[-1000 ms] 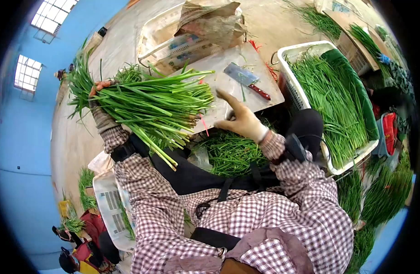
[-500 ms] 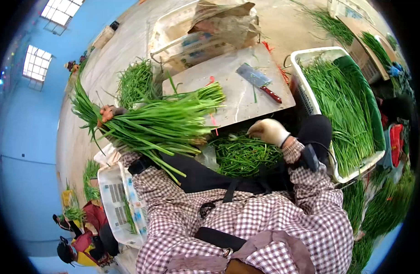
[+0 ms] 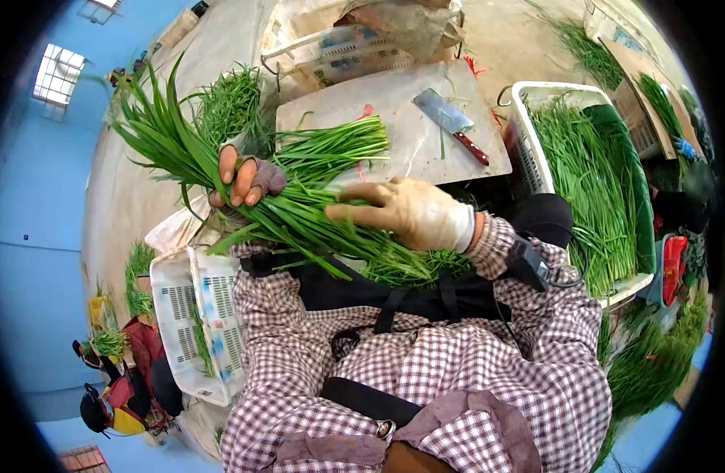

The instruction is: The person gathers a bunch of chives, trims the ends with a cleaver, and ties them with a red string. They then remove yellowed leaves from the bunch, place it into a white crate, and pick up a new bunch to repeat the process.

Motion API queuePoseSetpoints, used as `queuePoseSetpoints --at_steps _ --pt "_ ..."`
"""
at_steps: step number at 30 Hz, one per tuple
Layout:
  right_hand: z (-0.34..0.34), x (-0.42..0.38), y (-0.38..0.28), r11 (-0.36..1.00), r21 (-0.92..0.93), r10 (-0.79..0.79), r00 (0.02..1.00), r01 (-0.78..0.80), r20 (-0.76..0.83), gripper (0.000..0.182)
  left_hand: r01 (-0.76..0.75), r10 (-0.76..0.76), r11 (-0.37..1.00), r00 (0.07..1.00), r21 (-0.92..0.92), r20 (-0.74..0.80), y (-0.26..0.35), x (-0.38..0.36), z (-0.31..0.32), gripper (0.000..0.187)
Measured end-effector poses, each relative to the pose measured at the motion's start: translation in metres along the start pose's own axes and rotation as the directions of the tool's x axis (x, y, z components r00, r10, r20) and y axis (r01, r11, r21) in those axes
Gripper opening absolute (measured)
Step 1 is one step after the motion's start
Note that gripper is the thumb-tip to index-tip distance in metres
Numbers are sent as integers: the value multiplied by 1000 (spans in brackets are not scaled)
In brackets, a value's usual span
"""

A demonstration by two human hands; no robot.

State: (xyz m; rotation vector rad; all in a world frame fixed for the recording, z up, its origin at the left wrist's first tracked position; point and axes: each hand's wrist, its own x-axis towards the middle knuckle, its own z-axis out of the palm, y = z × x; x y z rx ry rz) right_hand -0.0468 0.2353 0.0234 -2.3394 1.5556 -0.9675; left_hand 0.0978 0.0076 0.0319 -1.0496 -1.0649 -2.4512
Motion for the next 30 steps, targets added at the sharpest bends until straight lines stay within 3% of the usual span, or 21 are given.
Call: queuePoseSetpoints --at_steps 2,5,8,9,11,12,14,15,16,17,19,20,21,22,23,24,26,27,30 --pt "17 -9 4 997 17 76 997 -77 34 50 -22 22 1000 1000 9 -4 1 2 1 21" --pt "47 -41 28 992 -114 61 998 -59 13 36 -46 45 997 999 59 17 6 7 4 20" --pt "74 -75 30 982 -183 64 993 -44 102 24 212 -223 944 975 253 16 12 1 3 20" --pt "78 -81 29 990 -130 59 994 -46 95 22 216 -226 945 974 246 12 17 -8 -3 20" --pt "88 -94 27 988 -136 87 992 -74 89 21 375 -379 885 924 277 -42 25 -22 -12 22" --pt "95 -105 28 987 -136 95 992 -83 86 21 267 -300 916 951 299 68 20 -9 -10 23" --pt "117 -137 43 944 -233 317 848 -236 425 19 50 -72 975 993 219 95 29 -9 -2 20" --pt "143 -161 64 910 -279 413 695 -305 588 22 -66 46 980 993 188 109 36 -6 6 18" --pt "142 -157 66 875 -370 477 420 -313 772 36 -75 50 975 992 211 119 49 -4 11 17" --pt "138 -160 61 791 -476 601 345 -384 721 52 -83 53 969 990 235 129 63 -1 17 16" --pt "121 -144 64 768 -529 640 465 -361 611 61 -91 62 961 991 262 117 76 0 25 16" --pt "99 -127 58 789 -438 610 630 -431 481 61 -92 61 955 991 282 116 80 0 28 15" --pt "77 -102 52 755 -358 655 656 -550 374 57 -90 59 949 992 301 112 83 1 31 15" --pt "67 -93 53 817 -144 573 814 -559 95 50 -91 60 947 992 308 110 84 0 33 15" --pt "58 -79 52 886 21 461 875 -464 -144 44 -83 61 948 995 308 80 83 0 35 15" --pt "33 -59 36 913 161 402 895 -375 -193 48 -76 63 948 997 309 53 82 0 36 16" --pt "9 -27 14 965 242 183 925 -104 -333 55 -60 47 951 998 304 50 83 0 28 16" --pt "0 -15 2 955 267 202 939 -126 -277 63 -61 45 958 997 279 63 77 3 25 15" --pt "6 16 -18 991 12 131 940 -134 -314 66 -72 96 977 989 198 -113 46 10 33 13"
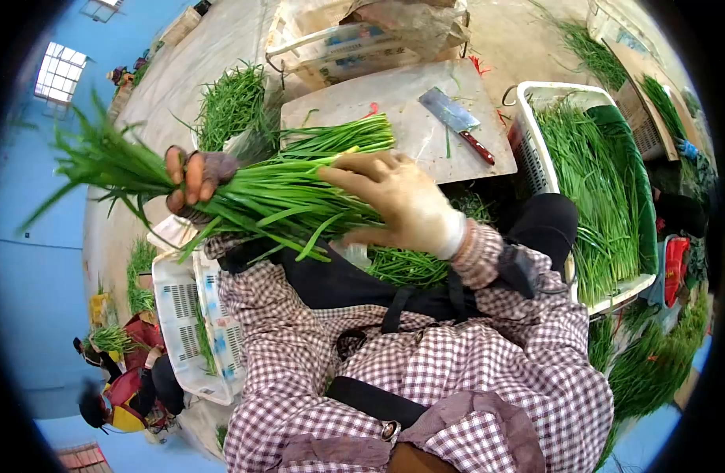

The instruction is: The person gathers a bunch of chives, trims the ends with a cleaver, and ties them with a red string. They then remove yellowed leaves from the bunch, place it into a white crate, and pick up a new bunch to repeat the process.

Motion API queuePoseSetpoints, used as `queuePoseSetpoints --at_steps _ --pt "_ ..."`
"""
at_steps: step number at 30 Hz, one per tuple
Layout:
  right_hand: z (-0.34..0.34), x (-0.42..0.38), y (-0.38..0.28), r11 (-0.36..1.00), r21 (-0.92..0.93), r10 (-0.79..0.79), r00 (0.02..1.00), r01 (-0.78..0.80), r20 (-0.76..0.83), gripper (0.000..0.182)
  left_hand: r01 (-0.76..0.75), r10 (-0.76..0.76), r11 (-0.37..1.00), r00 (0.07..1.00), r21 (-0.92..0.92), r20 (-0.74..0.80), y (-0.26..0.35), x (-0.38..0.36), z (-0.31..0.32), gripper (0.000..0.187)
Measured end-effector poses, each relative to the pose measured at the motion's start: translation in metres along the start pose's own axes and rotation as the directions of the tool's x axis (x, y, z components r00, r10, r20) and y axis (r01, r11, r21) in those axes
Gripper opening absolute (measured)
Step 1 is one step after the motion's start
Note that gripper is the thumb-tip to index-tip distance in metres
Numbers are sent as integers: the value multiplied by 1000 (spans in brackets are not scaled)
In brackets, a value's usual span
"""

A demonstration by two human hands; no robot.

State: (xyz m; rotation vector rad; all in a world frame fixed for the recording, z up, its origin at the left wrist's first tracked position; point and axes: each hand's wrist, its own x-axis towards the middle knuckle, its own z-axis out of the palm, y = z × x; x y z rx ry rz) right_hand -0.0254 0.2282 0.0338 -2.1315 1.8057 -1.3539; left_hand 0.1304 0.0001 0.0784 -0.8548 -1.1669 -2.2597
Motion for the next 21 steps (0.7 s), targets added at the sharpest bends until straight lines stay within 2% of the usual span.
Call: queuePoseSetpoints --at_steps 1,3,5,6,7,8,10,11,12,13,14,15,16,17,19,20,21 --pt "7 4 -3 997 -71 -16 1000 15 -16 66 11 -12 999 1000 -41 -25 -9 4 4 12" --pt "16 7 5 997 -57 -55 998 53 -37 60 50 -57 992 996 -119 -62 -20 6 -2 14" --pt "27 -5 21 1000 -1 -15 998 15 -63 46 82 -110 982 981 -172 -161 -26 2 -6 10" --pt "15 -13 22 997 -60 -64 989 56 -133 32 121 -143 984 975 -133 -170 -22 0 -17 11" --pt "10 -27 29 995 -82 -70 987 59 -145 29 159 -174 983 968 -95 -182 -15 -3 -30 13" --pt "5 -44 36 993 -113 -50 991 36 -128 31 157 -178 983 940 -95 -290 -11 -7 -35 13" --pt "6 -85 53 978 -178 90 992 -104 -86 27 129 -133 991 874 -41 -467 -5 -5 -35 8" --pt "8 -105 60 975 -163 146 989 -149 -34 24 121 -126 992 841 -43 -527 -1 -4 -40 6" --pt "16 -128 68 970 -213 140 985 -116 102 21 110 -66 994 761 28 -645 1 0 -39 10" --pt "39 -159 84 913 -375 337 814 -160 473 21 97 -96 995 752 -35 -653 3 4 -34 13" --pt "58 -194 104 879 -469 451 475 -88 756 37 54 -16 998 699 30 -715 4 6 -36 14" --pt "60 -218 102 877 -460 475 404 -140 782 45 17 64 995 640 97 -766 4 8 -38 15" --pt "51 -197 88 864 -455 499 473 -214 726 47 -17 171 979 593 201 -787 -1 10 -36 14" --pt "42 -176 72 850 -441 524 531 -286 665 48 56 161 969 595 241 -787 7 5 -52 14" --pt "36 -131 59 850 -59 478 719 -524 504 58 -27 265 952 574 305 -775 3 8 -67 15" --pt "47 -115 60 839 209 389 821 -503 418 60 156 278 898 520 410 -807 1 14 -59 17" --pt "58 -100 60 783 456 316 902 -423 295 63 153 274 901 527 406 -805 -1 20 -61 17"
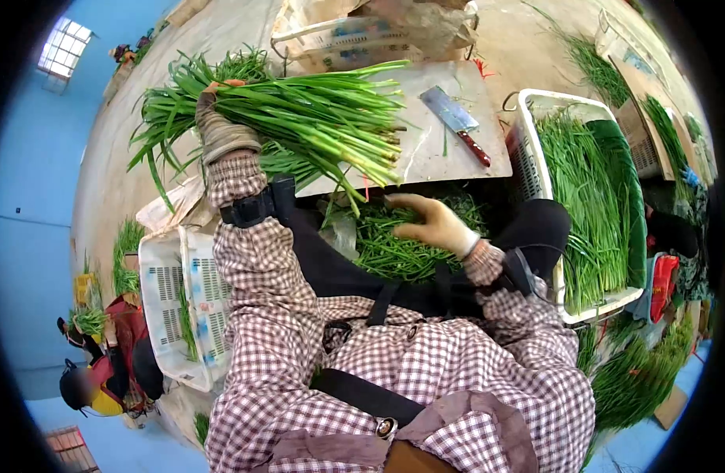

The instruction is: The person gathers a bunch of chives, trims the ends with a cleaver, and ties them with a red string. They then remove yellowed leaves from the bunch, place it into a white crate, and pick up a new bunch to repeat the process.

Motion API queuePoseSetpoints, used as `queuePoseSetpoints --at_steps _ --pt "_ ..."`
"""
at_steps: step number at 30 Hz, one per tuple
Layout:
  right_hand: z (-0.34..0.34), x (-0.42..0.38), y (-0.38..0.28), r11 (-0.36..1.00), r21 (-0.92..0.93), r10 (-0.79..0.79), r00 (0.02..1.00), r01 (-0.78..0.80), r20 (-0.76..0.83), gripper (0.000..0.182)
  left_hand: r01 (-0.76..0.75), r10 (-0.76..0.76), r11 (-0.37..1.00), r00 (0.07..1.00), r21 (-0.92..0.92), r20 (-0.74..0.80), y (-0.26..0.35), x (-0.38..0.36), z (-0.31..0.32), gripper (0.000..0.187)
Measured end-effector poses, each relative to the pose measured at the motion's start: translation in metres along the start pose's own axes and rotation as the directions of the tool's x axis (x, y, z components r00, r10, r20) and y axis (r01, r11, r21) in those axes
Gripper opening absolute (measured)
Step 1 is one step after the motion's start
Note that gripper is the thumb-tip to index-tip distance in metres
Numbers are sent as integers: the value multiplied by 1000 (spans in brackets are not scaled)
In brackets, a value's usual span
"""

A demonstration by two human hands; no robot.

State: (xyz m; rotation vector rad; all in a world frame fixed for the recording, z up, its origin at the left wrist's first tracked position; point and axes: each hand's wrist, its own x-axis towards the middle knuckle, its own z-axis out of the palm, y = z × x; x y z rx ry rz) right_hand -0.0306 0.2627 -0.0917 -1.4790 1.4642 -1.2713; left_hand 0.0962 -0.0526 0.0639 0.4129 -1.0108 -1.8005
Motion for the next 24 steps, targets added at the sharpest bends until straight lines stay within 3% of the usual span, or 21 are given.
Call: queuePoseSetpoints --at_steps 1,2,4,5,6,8,9,10,11,14,16,18,19,22,23,24 --pt "3 16 -22 949 291 118 993 -118 21 62 -20 15 997 998 -75 -64 -5 7 2 16" --pt "8 30 -45 800 556 222 972 -225 73 62 -41 22 988 991 -146 -130 -13 13 2 16" --pt "20 51 -57 379 882 242 950 -279 197 57 -18 -1 981 996 -194 -94 -22 19 3 18" --pt "29 55 -66 89 977 286 944 -196 164 41 11 -49 974 985 -227 -166 -26 8 11 22" --pt "33 56 -55 92 978 283 947 -186 153 41 32 -96 964 968 -262 -233 -29 -5 24 26" --pt "41 60 -24 -134 990 106 993 -44 59 29 -3 -66 982 932 -190 -358 -33 -10 22 31" --pt "34 49 -24 342 940 147 988 -16 -37 26 2 -69 983 931 -183 -358 -35 -10 10 32" --pt "26 37 -13 56 997 226 973 -55 41 21 6 -70 984 931 -176 -359 -32 -11 1 33" --pt "12 21 -8 133 988 304 952 -74 30 18 21 -98 985 890 -174 -446 -26 -11 -4 36" --pt "-9 -17 34 198 979 500 863 -39 -67 18 16 -81 992 853 -129 -515 -10 -3 -33 39" --pt "-14 -12 14 463 880 527 832 -109 -174 23 21 -84 993 812 -115 -577 -5 -10 -31 39" --pt "-13 14 -15 671 729 436 866 -133 -244 29 66 -149 981 858 -182 -491 -9 -12 -38 38" --pt "-15 28 -28 721 669 410 889 -179 -204 34 68 -153 979 871 -195 -467 -15 -12 -42 41" --pt "-10 67 -41 727 656 327 942 -202 -72 32 103 -215 964 843 -244 -493 -20 -25 -21 36" --pt "-8 71 -32 728 654 326 943 -205 -67 32 73 -195 953 890 -294 -412 -32 -15 -52 27" --pt "-5 77 -27 953 294 5 964 76 -266 30 45 -203 942 865 -332 -458 -31 -23 -38 19"
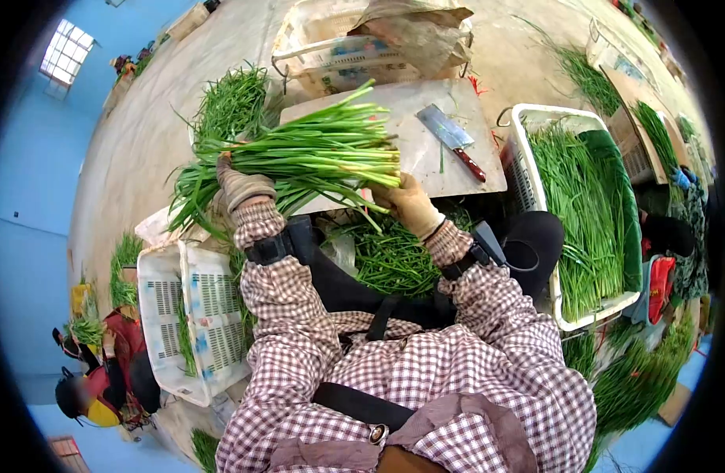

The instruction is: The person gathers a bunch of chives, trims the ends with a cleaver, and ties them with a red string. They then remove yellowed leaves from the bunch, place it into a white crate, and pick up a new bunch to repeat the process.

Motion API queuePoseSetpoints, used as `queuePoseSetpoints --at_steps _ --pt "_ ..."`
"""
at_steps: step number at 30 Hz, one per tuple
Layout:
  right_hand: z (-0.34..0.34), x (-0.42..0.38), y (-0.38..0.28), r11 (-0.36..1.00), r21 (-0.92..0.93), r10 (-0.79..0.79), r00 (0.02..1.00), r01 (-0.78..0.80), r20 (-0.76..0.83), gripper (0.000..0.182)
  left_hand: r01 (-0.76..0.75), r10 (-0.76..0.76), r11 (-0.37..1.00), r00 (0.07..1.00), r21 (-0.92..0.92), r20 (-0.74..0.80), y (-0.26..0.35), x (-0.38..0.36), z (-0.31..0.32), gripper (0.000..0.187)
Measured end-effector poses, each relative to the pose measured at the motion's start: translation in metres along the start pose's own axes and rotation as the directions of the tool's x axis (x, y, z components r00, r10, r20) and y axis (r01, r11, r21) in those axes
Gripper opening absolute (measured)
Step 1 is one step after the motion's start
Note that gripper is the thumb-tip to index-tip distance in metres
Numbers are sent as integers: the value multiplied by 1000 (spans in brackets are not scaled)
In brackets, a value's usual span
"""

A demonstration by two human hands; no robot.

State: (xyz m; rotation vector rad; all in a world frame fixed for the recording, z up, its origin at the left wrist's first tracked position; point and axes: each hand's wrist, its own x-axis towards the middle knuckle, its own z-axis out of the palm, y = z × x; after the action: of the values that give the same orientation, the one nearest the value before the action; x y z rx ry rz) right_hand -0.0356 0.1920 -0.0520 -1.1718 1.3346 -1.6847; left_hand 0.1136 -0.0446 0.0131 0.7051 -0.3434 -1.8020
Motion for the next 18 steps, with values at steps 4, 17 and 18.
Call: queuePoseSetpoints --at_steps 4,17,18 --pt "-31 -40 10 578 773 252 958 -262 136 14 -74 76 992 997 -102 11 13 19 -32 23" --pt "20 4 -27 621 -783 -206 959 -26 -195 22 -34 166 963 857 -268 487 -13 -24 -22 19" --pt "23 5 -25 605 -791 -296 947 86 -123 22 -32 162 964 859 -264 485 -13 -28 -19 19"
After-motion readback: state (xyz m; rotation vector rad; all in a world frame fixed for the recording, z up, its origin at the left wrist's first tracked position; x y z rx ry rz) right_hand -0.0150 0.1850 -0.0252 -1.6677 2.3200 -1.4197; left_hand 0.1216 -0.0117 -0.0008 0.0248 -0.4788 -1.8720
